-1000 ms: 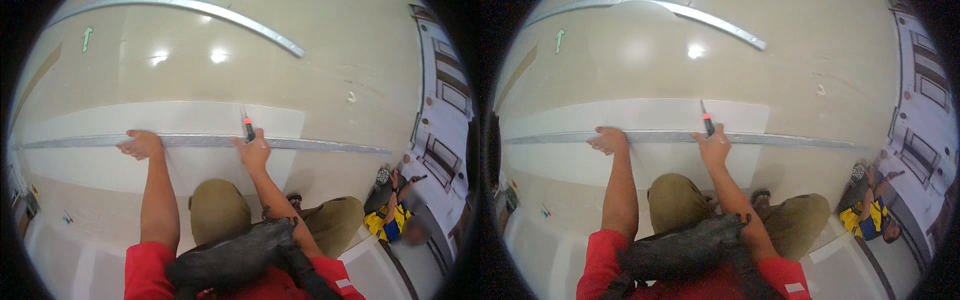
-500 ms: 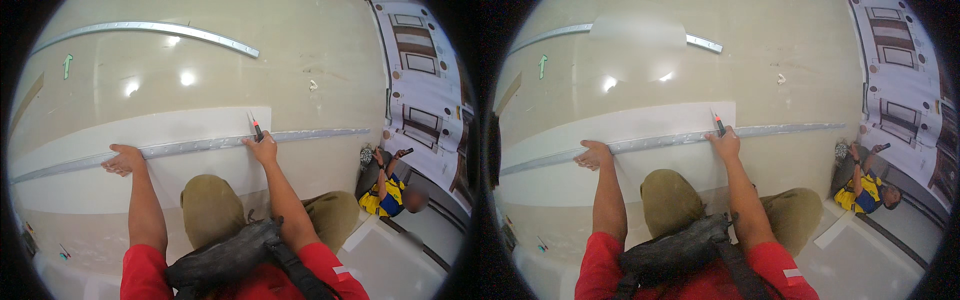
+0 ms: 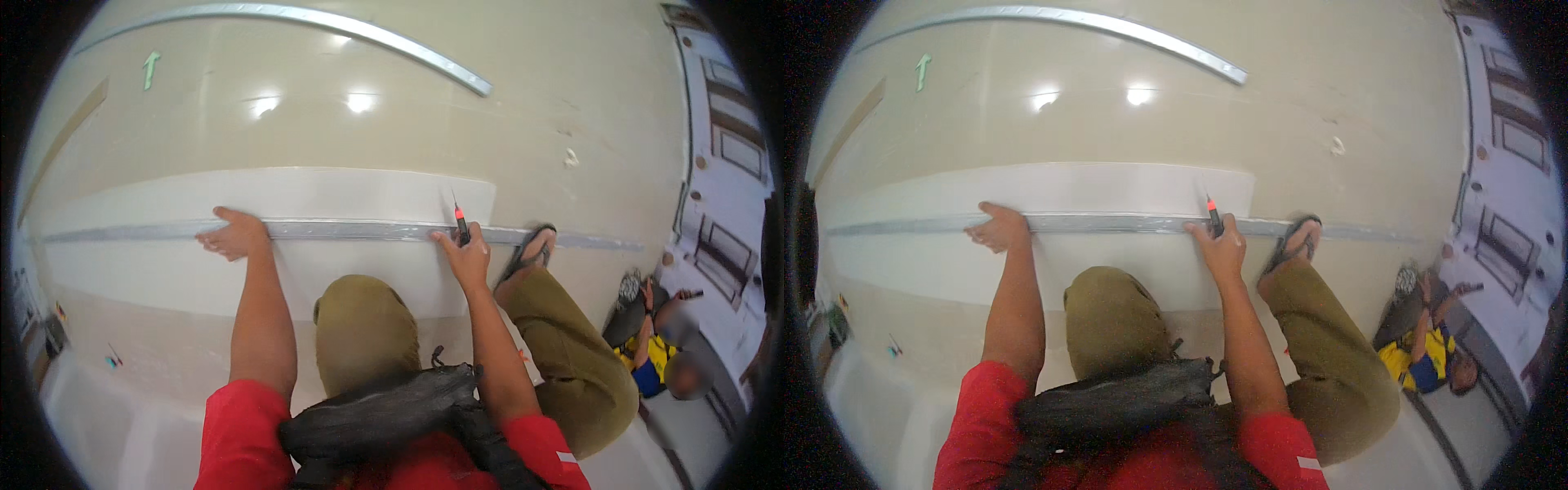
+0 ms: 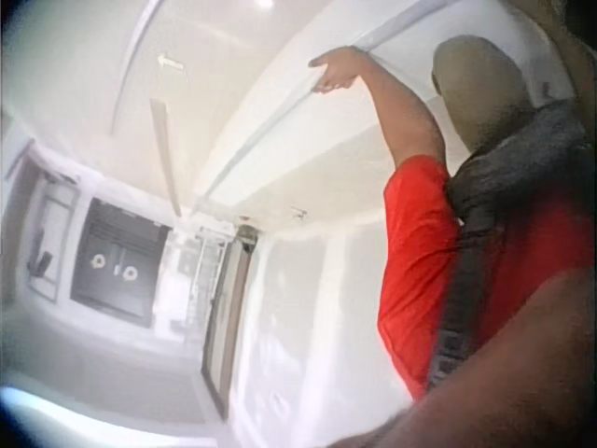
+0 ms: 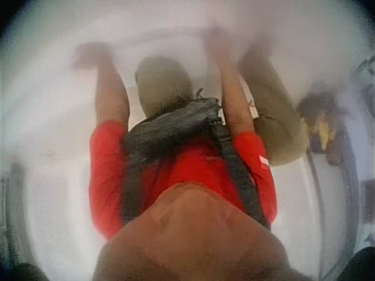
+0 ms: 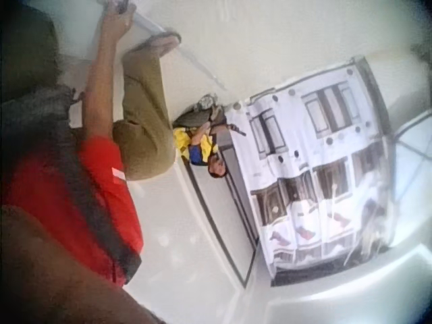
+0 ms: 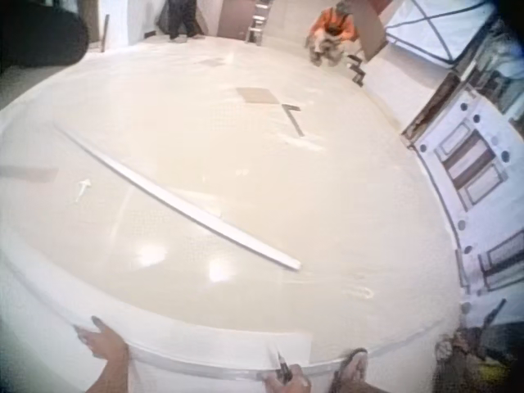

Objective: The person measures a sheet of drywall with a tape measure, marks it with a pencil, and then cuts it along a metal straightedge using a utility knife.

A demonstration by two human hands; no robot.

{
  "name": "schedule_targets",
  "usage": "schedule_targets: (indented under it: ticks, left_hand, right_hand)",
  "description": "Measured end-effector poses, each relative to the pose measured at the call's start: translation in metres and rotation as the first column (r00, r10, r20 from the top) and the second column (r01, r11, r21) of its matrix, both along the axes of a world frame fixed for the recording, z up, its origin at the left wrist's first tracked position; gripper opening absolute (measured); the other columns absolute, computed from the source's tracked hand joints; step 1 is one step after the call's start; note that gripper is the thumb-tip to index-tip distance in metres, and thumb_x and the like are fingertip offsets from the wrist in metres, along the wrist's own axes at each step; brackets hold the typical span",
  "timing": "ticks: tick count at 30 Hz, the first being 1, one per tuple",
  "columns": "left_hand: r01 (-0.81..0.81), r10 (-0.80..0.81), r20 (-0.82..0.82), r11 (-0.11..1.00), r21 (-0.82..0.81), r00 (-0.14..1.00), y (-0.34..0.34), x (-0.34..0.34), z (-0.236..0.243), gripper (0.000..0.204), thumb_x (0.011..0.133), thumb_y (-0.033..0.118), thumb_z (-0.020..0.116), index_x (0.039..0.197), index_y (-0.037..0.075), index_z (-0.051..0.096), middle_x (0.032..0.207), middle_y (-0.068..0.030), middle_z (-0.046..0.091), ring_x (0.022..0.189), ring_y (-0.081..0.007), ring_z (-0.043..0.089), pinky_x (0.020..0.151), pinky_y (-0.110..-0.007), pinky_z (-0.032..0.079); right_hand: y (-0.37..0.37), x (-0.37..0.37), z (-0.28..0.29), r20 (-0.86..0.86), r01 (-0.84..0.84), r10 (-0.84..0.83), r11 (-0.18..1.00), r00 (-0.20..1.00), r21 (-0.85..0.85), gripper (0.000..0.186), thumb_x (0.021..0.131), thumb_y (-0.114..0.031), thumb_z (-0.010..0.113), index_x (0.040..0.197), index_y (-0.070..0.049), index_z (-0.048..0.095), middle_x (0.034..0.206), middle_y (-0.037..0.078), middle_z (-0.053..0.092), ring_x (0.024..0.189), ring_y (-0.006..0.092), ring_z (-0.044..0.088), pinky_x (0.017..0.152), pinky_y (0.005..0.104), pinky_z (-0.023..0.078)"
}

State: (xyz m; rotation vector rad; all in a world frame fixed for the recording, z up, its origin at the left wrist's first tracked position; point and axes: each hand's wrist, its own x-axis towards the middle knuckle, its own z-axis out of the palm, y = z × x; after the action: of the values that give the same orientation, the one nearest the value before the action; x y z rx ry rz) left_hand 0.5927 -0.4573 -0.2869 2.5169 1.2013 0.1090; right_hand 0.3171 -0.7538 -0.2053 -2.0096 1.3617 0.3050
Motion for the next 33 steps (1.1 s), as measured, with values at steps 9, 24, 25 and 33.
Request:
schedule_targets:
  ticks: [9,24,25,33]
  left_hand:
    - [-0.022,0.022,-0.003,1.0,0.008,1.0,0.003,0.005,-0.006,0.089,0.105,0.059,0.038,0.165,-0.002,0.016,0.171,-0.0214,0.024,0.159,-0.0332,0.02,0.123,-0.055,0.025]
    - [-0.015,0.015,-0.008,1.0,-0.028,1.0,-0.003,0.003,0.002,0.09,0.105,0.06,0.036,0.163,-0.005,0.016,0.17,-0.0238,0.022,0.158,-0.0365,0.022,0.122,-0.055,0.027]
    - [-0.016,0.016,0.003,0.999,-0.033,1.0,-0.004,0.004,0.004,0.09,0.105,0.06,0.036,0.163,-0.005,0.016,0.17,-0.0237,0.022,0.158,-0.0365,0.022,0.122,-0.055,0.027]
    - [-0.035,0.035,-0.007,0.996,-0.077,0.999,-0.014,0.001,0.014,0.087,0.105,0.058,0.037,0.164,-0.003,0.016,0.171,-0.0219,0.021,0.157,-0.0359,0.024,0.124,-0.052,0.024]
  right_hand:
    - [0.03,0.098,0.002,0.417,-0.68,0.562,0.698,0.715,0.225,0.029,0.102,-0.034,0.064,0.117,-0.009,0.069,0.099,0.018,0.075,0.093,0.0405,0.071,0.082,0.0476,0.055]
    - [0.036,0.139,0.003,0.135,-0.728,0.721,0.643,0.68,0.239,0.043,0.1,-0.055,0.061,0.105,-0.015,0.076,0.094,0.012,0.076,0.09,0.0358,0.07,0.081,0.0444,0.054]
    - [0.034,0.135,0.002,0.135,-0.716,0.71,0.648,0.692,0.262,0.043,0.099,-0.056,0.062,0.104,-0.016,0.076,0.094,0.012,0.076,0.09,0.0355,0.07,0.081,0.0445,0.054]
    - [-0.021,0.09,0.006,0.073,-0.725,0.727,0.66,0.683,0.196,0.042,0.097,-0.055,0.064,0.104,-0.016,0.077,0.088,0.012,0.075,0.086,0.0359,0.07,0.079,0.0455,0.054]
